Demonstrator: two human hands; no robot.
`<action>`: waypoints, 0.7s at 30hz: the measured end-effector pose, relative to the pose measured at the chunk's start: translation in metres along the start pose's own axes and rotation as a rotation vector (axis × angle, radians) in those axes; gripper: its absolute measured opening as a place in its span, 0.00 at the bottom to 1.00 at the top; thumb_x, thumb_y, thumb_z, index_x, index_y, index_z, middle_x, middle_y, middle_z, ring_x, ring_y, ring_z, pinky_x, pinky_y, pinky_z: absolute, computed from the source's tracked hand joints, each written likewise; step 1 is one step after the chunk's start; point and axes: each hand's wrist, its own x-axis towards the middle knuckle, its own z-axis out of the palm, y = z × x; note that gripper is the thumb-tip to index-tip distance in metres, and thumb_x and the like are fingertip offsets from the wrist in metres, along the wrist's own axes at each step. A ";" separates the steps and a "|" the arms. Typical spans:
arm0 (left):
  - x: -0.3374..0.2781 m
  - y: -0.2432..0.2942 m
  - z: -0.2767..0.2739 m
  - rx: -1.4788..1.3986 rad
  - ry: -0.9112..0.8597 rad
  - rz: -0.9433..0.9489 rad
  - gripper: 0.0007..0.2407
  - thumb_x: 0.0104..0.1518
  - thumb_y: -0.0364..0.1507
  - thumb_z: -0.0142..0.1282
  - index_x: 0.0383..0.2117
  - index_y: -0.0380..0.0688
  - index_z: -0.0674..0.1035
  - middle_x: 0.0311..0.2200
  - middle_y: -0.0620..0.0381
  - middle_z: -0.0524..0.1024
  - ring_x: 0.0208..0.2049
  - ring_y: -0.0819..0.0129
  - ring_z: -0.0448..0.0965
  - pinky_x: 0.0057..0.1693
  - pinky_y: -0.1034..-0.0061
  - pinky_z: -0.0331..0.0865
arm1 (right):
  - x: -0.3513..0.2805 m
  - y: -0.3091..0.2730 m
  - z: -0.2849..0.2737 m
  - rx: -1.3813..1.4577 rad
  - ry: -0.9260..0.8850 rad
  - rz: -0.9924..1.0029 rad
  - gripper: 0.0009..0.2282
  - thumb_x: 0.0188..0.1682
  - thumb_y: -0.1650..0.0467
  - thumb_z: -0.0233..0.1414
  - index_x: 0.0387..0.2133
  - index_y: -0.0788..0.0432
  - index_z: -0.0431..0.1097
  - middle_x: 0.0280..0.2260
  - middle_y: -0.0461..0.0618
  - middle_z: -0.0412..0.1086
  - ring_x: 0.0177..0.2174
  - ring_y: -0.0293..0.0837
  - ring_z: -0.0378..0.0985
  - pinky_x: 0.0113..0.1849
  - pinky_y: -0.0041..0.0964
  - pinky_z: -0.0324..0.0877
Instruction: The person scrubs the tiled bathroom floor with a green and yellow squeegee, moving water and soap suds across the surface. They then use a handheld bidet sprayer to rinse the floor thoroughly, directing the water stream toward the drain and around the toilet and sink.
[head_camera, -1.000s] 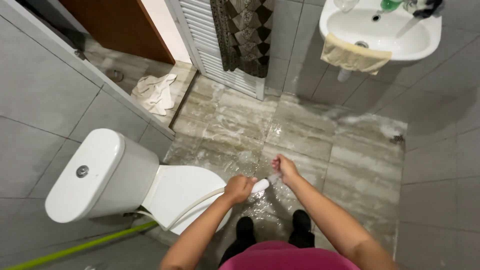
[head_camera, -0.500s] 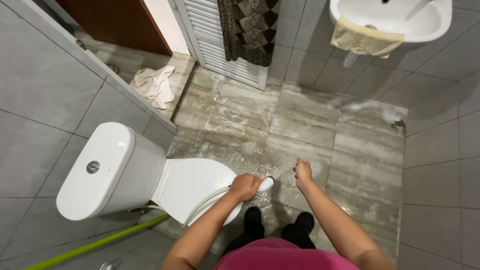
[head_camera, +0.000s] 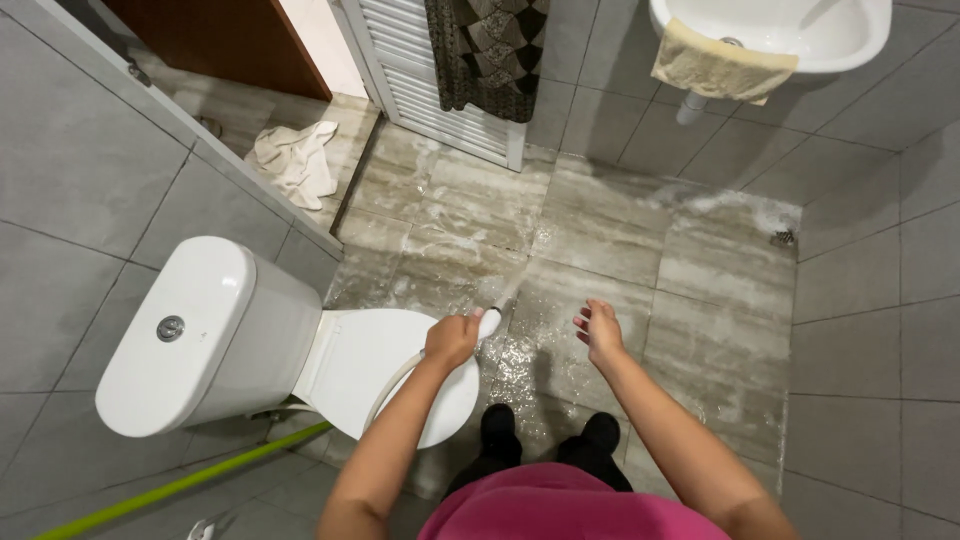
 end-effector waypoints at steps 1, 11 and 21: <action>0.001 0.002 -0.006 0.002 0.003 0.005 0.29 0.65 0.51 0.33 0.27 0.41 0.84 0.31 0.38 0.80 0.38 0.40 0.80 0.47 0.52 0.71 | 0.002 -0.001 -0.001 0.004 0.000 -0.004 0.12 0.54 0.60 0.47 0.48 0.47 0.63 0.42 0.43 0.70 0.35 0.41 0.74 0.36 0.43 0.67; -0.001 0.036 -0.022 -0.089 -0.054 0.136 0.27 0.64 0.51 0.34 0.28 0.45 0.85 0.29 0.39 0.80 0.35 0.40 0.81 0.45 0.51 0.70 | -0.005 -0.007 -0.015 0.106 -0.020 0.005 0.09 0.54 0.63 0.47 0.45 0.48 0.65 0.38 0.44 0.70 0.33 0.42 0.74 0.34 0.42 0.68; -0.056 0.071 -0.013 -0.087 -0.148 0.372 0.23 0.63 0.49 0.39 0.27 0.50 0.86 0.28 0.43 0.81 0.34 0.42 0.80 0.42 0.53 0.72 | -0.015 -0.014 -0.009 0.134 -0.066 -0.019 0.10 0.56 0.62 0.44 0.45 0.51 0.65 0.37 0.47 0.72 0.34 0.43 0.75 0.35 0.42 0.68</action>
